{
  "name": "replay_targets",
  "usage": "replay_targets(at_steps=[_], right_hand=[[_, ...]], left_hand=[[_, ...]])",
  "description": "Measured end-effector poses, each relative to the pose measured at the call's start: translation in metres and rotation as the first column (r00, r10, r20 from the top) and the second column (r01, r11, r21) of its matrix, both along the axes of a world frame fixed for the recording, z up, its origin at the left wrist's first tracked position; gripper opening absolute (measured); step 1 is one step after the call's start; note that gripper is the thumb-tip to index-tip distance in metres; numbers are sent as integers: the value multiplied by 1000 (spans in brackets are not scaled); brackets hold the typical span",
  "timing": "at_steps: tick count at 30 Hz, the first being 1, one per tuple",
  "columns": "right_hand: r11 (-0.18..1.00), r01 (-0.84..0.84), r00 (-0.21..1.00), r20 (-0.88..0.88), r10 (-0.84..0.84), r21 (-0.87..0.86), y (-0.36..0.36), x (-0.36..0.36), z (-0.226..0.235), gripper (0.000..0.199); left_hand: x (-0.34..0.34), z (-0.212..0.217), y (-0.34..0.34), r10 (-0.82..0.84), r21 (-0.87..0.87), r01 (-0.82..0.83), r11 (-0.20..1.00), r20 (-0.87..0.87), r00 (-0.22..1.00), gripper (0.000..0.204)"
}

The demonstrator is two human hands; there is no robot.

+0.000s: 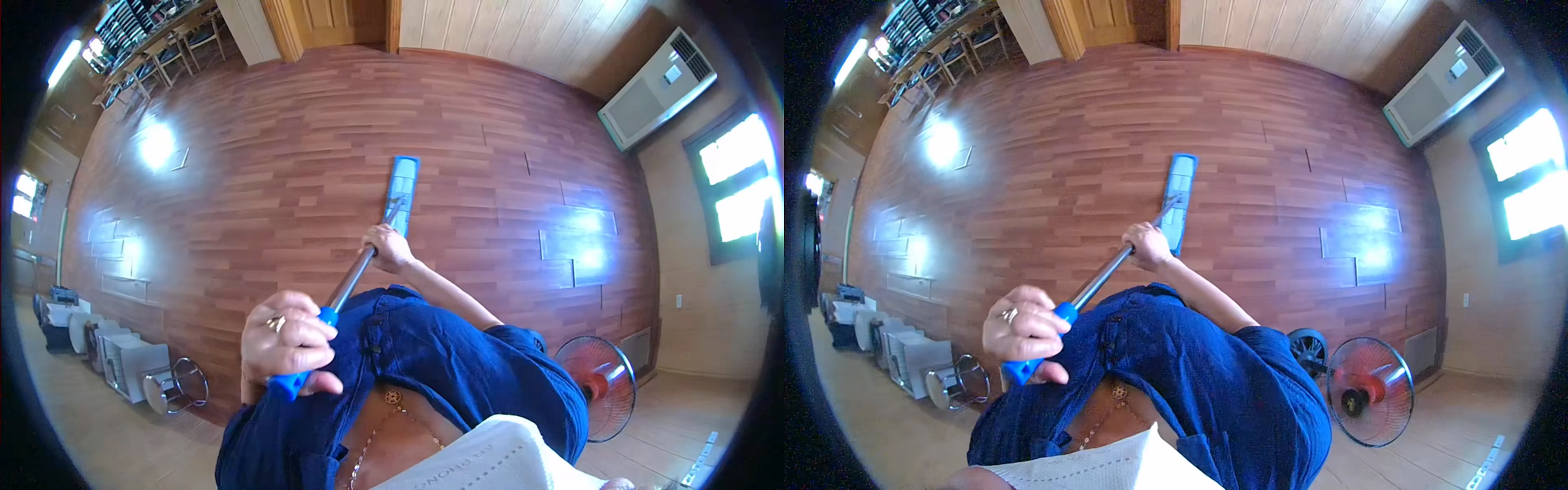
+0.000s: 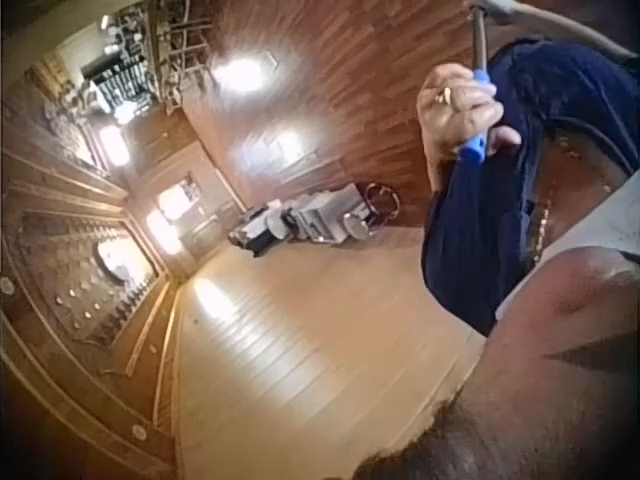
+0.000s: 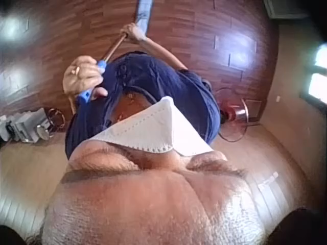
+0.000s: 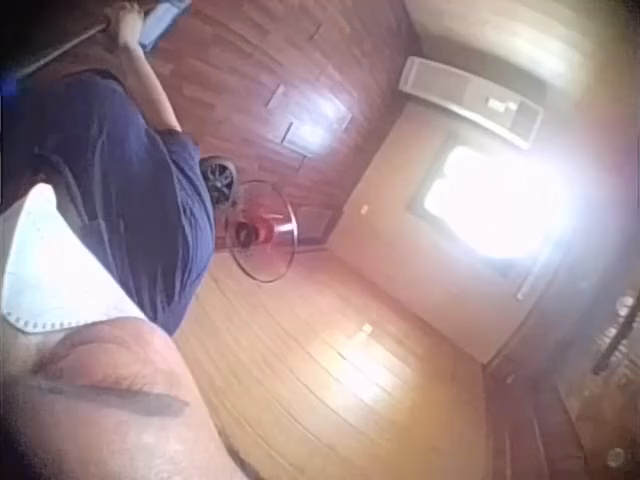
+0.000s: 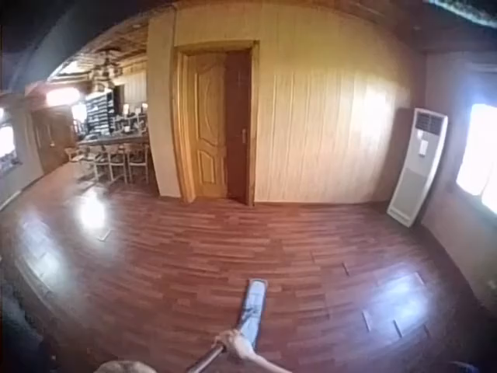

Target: Mopping a wooden floor in a large room.

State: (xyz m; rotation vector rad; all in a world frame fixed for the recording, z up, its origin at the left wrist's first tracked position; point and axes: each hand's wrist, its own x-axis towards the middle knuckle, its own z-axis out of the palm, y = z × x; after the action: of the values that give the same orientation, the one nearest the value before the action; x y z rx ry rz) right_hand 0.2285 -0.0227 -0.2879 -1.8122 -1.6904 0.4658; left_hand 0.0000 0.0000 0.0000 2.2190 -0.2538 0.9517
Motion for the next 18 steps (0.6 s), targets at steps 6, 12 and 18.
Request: replay_targets(at_steps=[6, 12, 18], right_hand=[[962, 262, 965, 8, -263, 70, -23, 74, -15, 25], [869, 493, 868, 50, -495, 36, -71, 131, -37, 19], [710, 704, 709, -79, -701, 22, -94, 172, -75, 22]], left_hand=[[57, -36, 52, -214, -136, 210, 968, -18, 977, 31], [116, -65, 80, -411, -462, 294, 837, -174, 895, 23], [169, -76, 92, -542, -613, 305, 728, -243, 805, 19]])
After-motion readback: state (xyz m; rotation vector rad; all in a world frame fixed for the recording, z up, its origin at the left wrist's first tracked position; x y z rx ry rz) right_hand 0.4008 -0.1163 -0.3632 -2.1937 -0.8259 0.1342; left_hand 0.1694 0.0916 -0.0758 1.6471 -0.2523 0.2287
